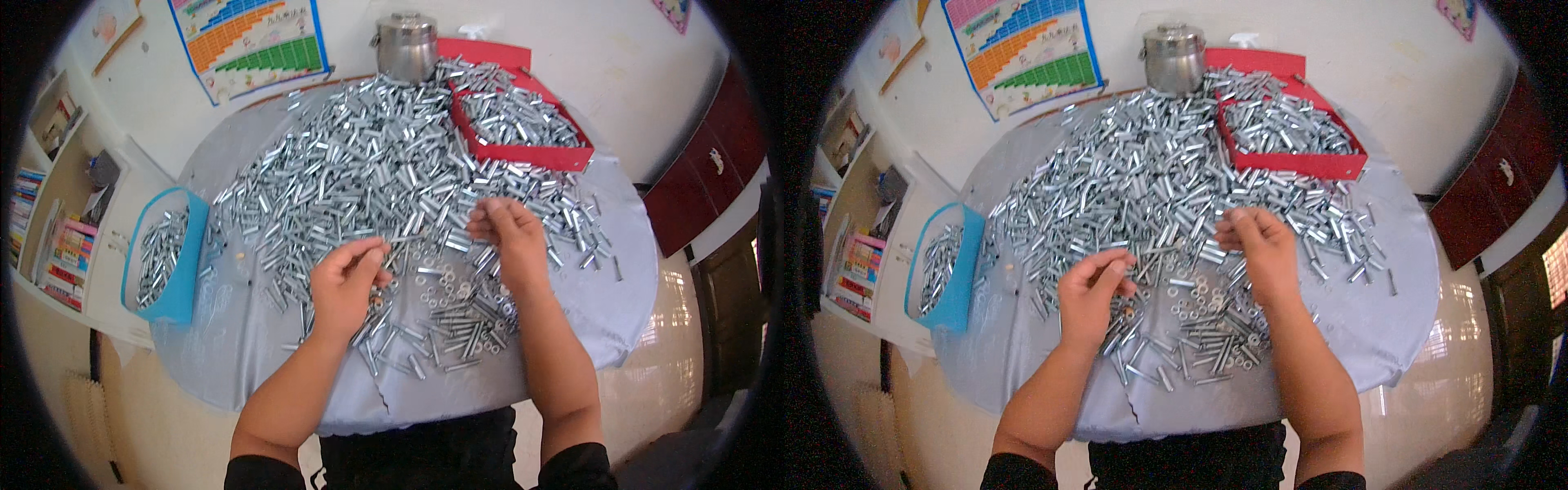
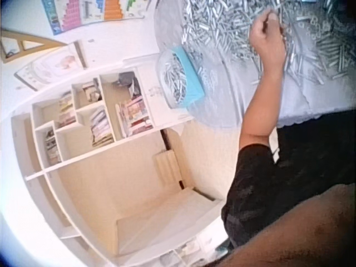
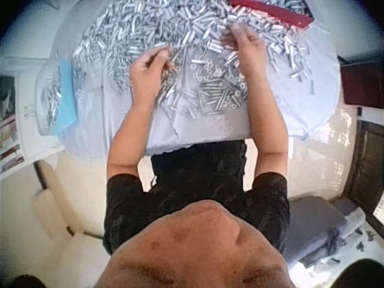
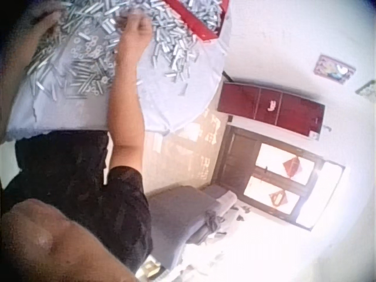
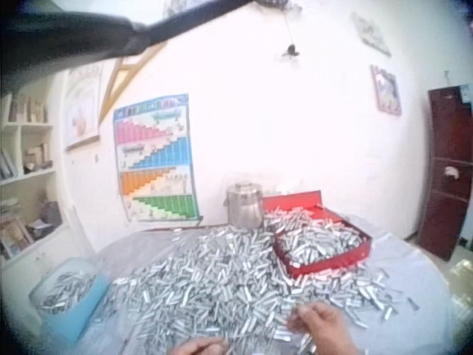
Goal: The person repeatedly picks up metal bolts and washers from a large pile on a table. They thread the washers onto the bolts by hand and place the assembled fasteners into a red tray. The process is continuous and repetitive throughout the clip.
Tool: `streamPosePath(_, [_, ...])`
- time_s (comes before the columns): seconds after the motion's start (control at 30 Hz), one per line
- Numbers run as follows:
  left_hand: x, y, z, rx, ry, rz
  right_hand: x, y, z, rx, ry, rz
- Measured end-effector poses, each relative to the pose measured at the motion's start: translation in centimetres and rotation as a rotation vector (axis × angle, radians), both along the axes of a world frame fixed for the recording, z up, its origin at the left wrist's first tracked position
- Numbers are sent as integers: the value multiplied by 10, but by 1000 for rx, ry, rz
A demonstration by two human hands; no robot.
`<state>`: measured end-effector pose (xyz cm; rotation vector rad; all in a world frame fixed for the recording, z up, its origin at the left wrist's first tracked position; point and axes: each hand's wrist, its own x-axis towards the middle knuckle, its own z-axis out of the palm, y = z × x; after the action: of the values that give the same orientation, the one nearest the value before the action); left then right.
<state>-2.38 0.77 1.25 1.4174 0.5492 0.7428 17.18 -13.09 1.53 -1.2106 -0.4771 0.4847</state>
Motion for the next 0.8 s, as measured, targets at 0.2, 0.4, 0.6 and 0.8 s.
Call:
streamPosePath(0.2, [0, 2, -6, -2, -65, 14, 1, -4, 0, -103, -118, -6])
streamPosePath(0.4, [-1, 0, -2, -1, -17, 50, -9, -2, 2, -346, -301, 44])
streamPosePath(0.6, [2, 7, -9, 201, 11, 143, -7, -1, -9, -486, -1021, 88])
streamPosePath(0.8, [1, 15, -12, 1051, 364, 67, -14, 2, -9, -491, -946, 84])
